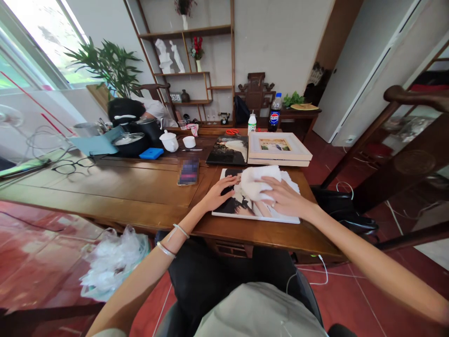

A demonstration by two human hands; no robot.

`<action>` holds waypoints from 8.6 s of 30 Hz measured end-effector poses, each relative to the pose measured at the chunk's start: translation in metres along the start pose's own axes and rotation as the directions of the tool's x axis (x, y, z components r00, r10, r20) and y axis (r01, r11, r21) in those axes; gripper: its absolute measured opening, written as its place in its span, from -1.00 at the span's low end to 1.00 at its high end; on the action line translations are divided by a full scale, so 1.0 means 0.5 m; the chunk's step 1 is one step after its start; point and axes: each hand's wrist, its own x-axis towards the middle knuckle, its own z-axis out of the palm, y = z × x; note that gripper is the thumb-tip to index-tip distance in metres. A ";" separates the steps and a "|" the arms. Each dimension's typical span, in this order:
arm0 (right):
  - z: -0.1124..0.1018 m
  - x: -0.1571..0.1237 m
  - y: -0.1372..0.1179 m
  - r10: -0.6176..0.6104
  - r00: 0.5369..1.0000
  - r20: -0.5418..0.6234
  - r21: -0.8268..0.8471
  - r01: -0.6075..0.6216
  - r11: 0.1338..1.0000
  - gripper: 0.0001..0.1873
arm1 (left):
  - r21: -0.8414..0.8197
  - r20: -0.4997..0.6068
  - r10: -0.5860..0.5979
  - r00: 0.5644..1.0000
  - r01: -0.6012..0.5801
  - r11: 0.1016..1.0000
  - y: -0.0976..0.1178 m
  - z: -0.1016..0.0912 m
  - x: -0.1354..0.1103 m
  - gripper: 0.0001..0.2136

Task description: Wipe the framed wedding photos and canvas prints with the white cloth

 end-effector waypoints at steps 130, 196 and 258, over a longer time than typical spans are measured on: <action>0.007 0.189 0.014 0.258 0.966 -0.001 0.212 -0.251 0.944 -0.51 | -0.010 -0.026 -0.009 1.000 0.009 1.000 0.035 -0.010 0.002 -0.66; -0.003 0.068 0.106 0.141 0.988 -0.059 0.120 -0.133 0.984 -0.57 | 0.010 0.010 -0.043 0.999 0.043 0.999 0.015 -0.005 0.000 -0.62; -0.020 -0.059 -0.176 -0.085 0.992 0.092 0.055 0.080 0.995 -0.72 | 0.014 -0.002 -0.016 1.000 0.016 1.000 0.017 -0.008 0.003 -0.63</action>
